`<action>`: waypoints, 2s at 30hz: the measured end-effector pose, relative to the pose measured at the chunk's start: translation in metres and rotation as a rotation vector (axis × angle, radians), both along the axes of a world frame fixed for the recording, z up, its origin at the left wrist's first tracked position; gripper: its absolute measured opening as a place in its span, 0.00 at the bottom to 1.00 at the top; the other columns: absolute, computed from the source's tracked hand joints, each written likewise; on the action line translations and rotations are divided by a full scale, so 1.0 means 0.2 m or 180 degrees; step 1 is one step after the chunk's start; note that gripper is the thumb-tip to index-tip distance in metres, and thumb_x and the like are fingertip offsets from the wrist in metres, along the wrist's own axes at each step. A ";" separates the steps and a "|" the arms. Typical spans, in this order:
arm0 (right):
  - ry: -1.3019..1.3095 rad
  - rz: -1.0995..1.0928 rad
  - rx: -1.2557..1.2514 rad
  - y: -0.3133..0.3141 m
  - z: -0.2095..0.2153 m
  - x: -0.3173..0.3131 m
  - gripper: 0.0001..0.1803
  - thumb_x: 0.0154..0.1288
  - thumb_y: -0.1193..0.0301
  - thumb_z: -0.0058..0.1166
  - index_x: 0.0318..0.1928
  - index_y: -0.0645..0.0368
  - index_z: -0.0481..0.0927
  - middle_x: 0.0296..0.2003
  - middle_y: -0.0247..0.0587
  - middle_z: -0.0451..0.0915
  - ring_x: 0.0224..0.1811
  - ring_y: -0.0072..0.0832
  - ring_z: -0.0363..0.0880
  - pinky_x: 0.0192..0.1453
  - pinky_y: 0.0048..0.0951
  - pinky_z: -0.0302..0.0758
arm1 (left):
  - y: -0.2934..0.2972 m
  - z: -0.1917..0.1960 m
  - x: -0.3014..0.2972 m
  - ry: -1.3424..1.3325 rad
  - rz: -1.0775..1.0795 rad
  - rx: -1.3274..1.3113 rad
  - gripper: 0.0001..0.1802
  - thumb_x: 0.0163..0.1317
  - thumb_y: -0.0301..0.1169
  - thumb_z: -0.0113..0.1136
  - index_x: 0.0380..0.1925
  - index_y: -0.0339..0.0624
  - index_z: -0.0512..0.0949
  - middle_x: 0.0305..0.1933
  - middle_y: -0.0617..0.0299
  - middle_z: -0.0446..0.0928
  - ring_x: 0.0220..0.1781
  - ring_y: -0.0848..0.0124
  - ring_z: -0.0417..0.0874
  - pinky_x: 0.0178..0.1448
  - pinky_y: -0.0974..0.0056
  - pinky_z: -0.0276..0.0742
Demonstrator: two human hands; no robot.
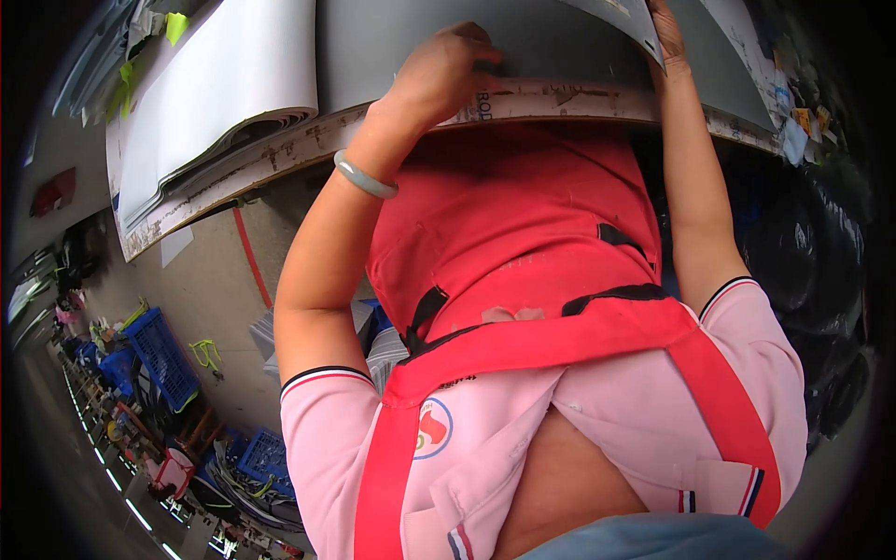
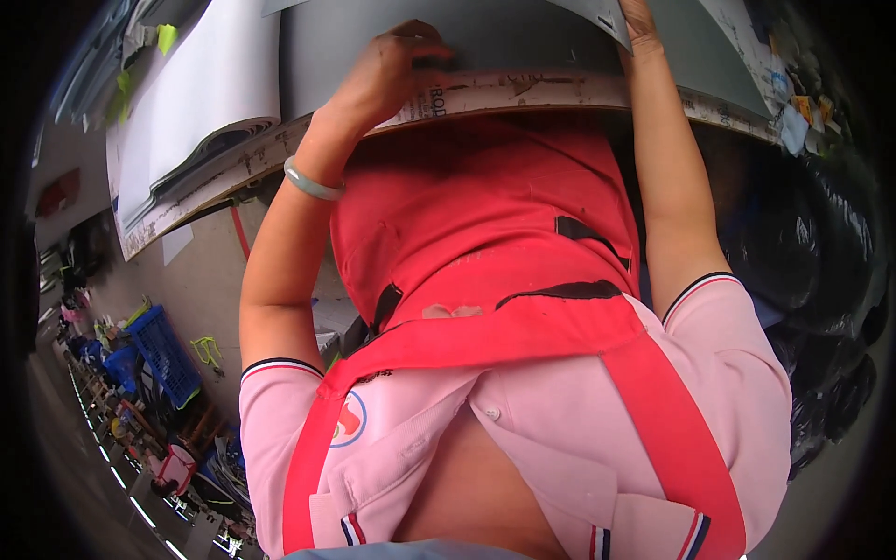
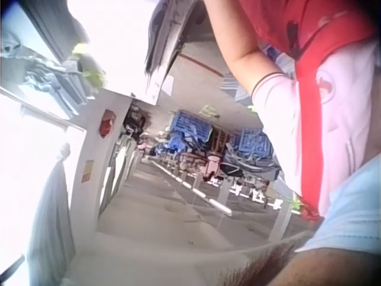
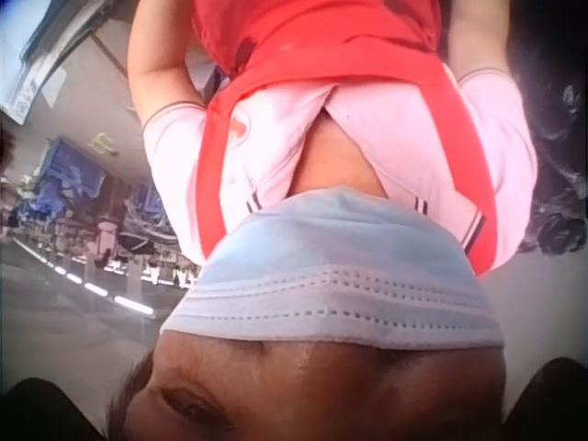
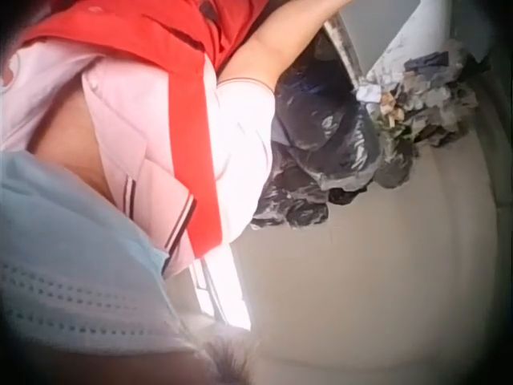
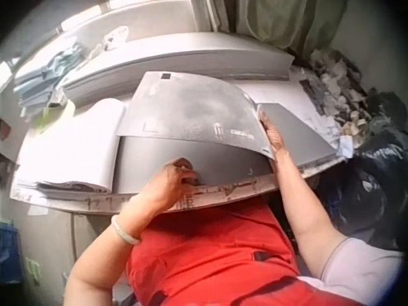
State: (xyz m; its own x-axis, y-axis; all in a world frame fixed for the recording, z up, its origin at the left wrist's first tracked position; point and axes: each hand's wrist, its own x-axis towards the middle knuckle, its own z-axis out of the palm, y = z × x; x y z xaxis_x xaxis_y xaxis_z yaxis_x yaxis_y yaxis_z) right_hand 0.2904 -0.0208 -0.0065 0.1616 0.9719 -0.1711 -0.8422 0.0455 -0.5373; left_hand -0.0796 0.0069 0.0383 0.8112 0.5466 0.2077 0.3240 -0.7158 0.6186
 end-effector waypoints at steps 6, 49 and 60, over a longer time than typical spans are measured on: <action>-0.0171 0.0193 -0.0169 0.02 -0.01 -0.04 0.27 0.71 0.58 0.65 0.60 0.66 0.80 0.51 0.52 0.87 0.51 0.41 0.88 0.60 0.45 0.84 | 0.07 -0.01 -0.08 -0.0065 -0.0237 -0.0116 0.14 0.56 0.28 0.73 0.43 0.39 0.87 0.53 0.52 0.82 0.52 0.54 0.85 0.57 0.57 0.82; -0.0670 0.0662 -0.0100 -0.41 0.11 -0.15 0.24 0.75 0.55 0.59 0.64 0.52 0.76 0.59 0.39 0.81 0.60 0.32 0.81 0.67 0.38 0.79 | 1.06 0.64 -0.67 -0.2905 0.2515 -0.1044 0.13 0.70 0.26 0.54 0.44 0.31 0.84 0.36 0.47 0.88 0.36 0.68 0.85 0.44 0.62 0.79; -0.0763 0.0546 -0.0561 -0.42 0.12 -0.12 0.32 0.73 0.52 0.61 0.68 0.59 0.72 0.61 0.44 0.79 0.62 0.35 0.81 0.67 0.40 0.81 | 0.76 -0.11 -1.96 0.0189 0.5318 0.0325 0.19 0.52 0.41 0.72 0.22 0.32 0.83 0.32 0.46 0.87 0.37 0.54 0.88 0.49 0.54 0.81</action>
State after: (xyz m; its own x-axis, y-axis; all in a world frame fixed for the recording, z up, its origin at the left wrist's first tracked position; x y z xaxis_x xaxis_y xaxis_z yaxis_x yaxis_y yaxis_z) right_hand 0.2656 -0.1053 0.0178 0.0542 0.9473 -0.3157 -0.6783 -0.1971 -0.7079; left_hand -0.4718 0.1598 0.0154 -0.6007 0.7463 0.2868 0.7395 0.3823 0.5541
